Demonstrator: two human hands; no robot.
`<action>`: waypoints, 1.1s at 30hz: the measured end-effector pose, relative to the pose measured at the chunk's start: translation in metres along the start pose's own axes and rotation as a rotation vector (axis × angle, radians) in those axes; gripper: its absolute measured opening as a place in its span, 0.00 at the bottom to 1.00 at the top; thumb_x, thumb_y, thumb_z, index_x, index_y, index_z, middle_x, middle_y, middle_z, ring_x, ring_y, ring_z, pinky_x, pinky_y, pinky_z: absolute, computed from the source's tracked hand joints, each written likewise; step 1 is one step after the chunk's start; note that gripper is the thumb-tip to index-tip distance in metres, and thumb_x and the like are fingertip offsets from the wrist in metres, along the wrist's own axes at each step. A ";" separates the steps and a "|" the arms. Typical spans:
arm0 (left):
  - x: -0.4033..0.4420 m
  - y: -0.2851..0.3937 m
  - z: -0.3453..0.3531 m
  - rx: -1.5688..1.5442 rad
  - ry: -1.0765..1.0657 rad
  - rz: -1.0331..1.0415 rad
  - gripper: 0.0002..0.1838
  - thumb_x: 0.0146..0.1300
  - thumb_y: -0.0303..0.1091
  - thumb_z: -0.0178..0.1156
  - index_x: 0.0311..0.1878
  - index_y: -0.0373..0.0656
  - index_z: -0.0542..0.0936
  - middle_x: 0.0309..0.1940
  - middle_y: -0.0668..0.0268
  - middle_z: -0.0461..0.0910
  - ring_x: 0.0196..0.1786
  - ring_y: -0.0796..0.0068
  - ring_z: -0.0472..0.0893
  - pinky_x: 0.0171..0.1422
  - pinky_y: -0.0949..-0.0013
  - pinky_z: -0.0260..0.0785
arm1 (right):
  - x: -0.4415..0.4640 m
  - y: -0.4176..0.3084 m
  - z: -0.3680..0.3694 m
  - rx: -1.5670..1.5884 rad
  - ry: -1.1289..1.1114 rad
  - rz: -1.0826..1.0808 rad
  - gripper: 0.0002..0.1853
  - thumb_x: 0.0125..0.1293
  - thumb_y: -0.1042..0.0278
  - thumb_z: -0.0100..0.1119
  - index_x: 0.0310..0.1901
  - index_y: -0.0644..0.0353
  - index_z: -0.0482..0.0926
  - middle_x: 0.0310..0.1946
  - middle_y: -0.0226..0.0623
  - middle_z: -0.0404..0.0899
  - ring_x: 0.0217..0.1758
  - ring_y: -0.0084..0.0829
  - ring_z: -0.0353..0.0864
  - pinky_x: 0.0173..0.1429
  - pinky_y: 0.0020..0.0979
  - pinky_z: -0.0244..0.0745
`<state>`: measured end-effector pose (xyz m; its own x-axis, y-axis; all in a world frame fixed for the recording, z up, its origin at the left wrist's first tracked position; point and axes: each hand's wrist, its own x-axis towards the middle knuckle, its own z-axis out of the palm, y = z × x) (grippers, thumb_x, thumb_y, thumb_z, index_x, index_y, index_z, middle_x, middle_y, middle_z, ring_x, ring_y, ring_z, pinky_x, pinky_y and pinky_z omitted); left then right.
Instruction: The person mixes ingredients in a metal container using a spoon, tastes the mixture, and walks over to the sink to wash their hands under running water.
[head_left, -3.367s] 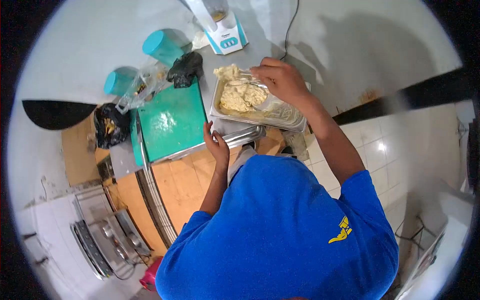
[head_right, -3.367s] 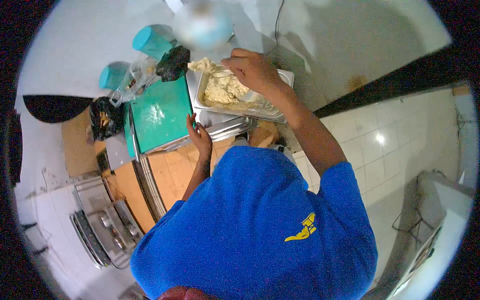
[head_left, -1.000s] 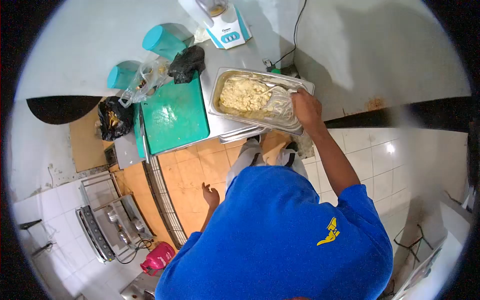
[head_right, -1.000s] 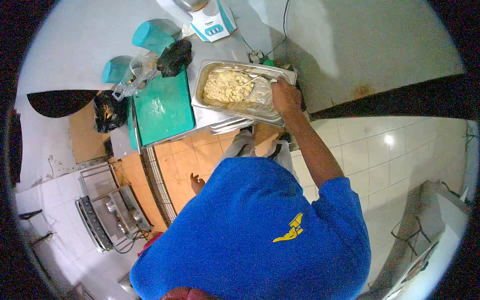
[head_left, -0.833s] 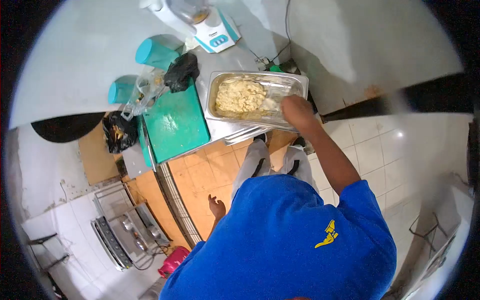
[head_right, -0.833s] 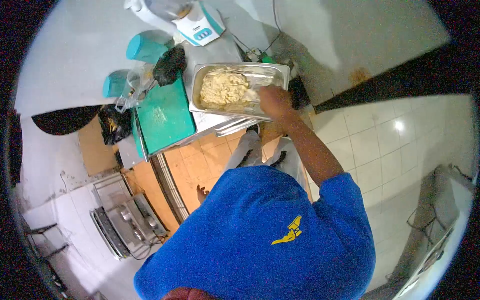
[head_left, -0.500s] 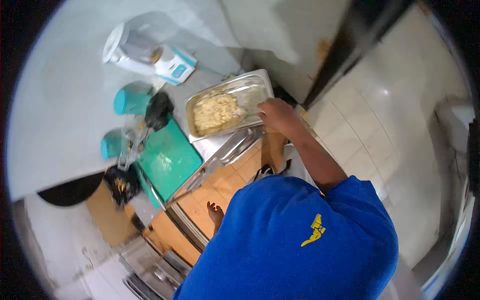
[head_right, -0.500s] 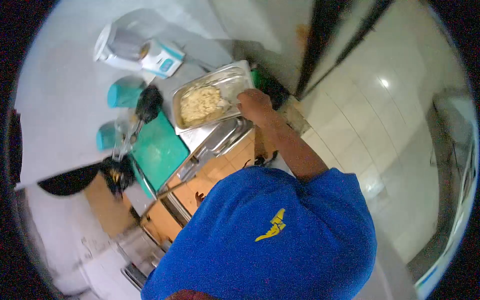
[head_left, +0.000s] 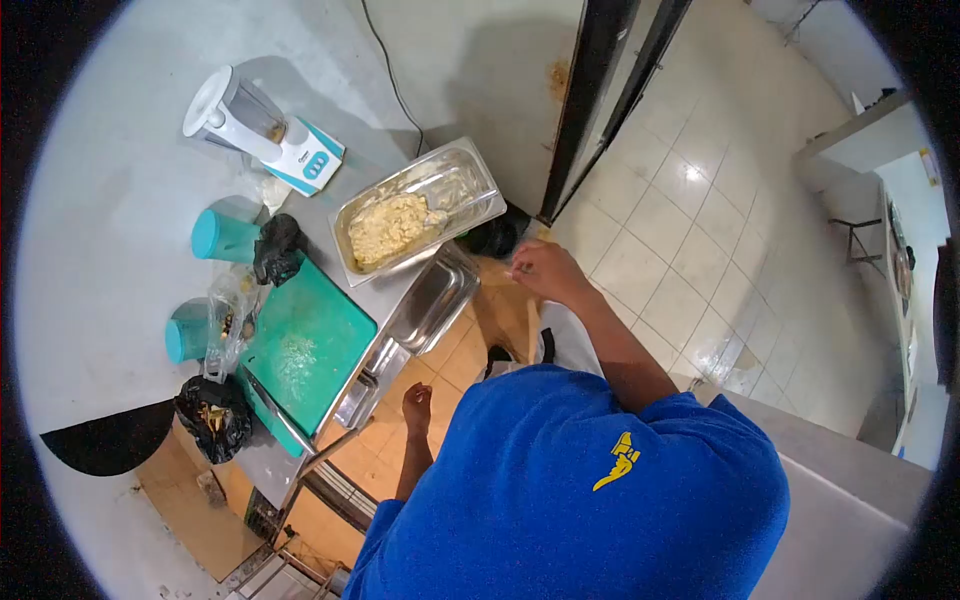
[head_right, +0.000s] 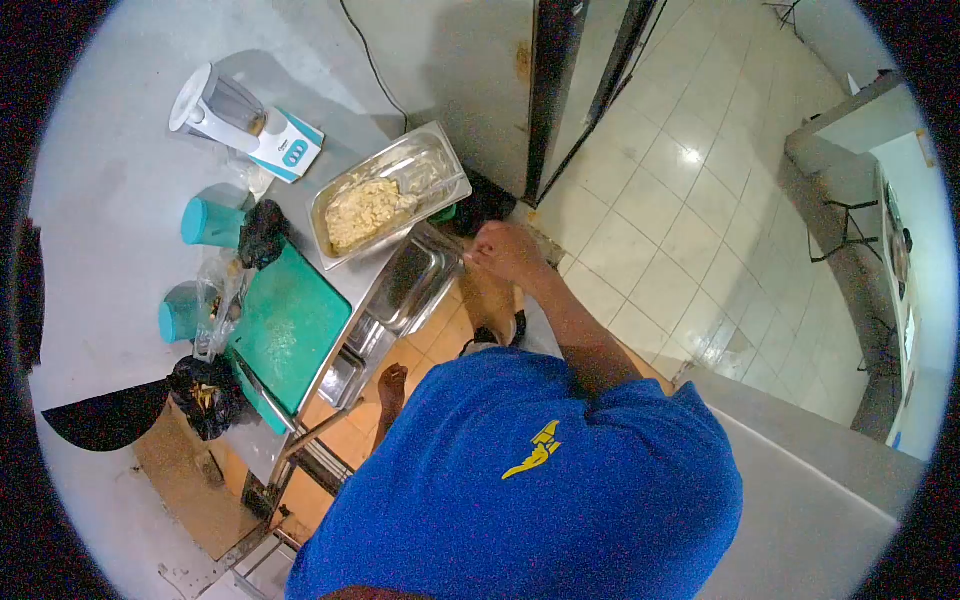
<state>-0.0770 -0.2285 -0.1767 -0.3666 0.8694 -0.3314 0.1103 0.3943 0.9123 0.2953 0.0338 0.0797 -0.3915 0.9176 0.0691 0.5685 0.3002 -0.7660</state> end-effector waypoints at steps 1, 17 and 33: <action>-0.003 0.008 0.012 -0.036 0.012 -0.039 0.10 0.58 0.35 0.64 0.39 0.39 0.80 0.39 0.62 0.80 0.43 0.73 0.78 0.49 0.71 0.70 | -0.003 0.003 -0.003 -0.022 -0.025 0.022 0.13 0.55 0.56 0.62 0.27 0.59 0.81 0.30 0.39 0.77 0.37 0.41 0.78 0.41 0.40 0.73; -0.058 0.016 0.232 0.281 -0.043 -0.242 0.09 0.59 0.34 0.53 0.37 0.40 0.80 0.28 0.58 0.77 0.29 0.69 0.76 0.36 0.66 0.69 | -0.060 0.242 -0.254 -0.215 -0.366 0.030 0.18 0.62 0.51 0.55 0.45 0.55 0.80 0.38 0.43 0.79 0.43 0.40 0.79 0.48 0.39 0.73; 0.075 0.212 0.504 0.983 -0.546 -0.085 0.12 0.63 0.38 0.54 0.42 0.39 0.78 0.35 0.58 0.78 0.37 0.66 0.78 0.38 0.66 0.71 | -0.195 0.455 -0.457 -0.036 0.246 0.445 0.18 0.61 0.55 0.56 0.47 0.57 0.77 0.41 0.43 0.80 0.49 0.45 0.76 0.53 0.42 0.71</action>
<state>0.3848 0.0705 -0.1294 0.0190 0.7473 -0.6642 0.8722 0.3123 0.3764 0.9609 0.1109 0.0093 0.0740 0.9915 -0.1073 0.6677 -0.1292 -0.7331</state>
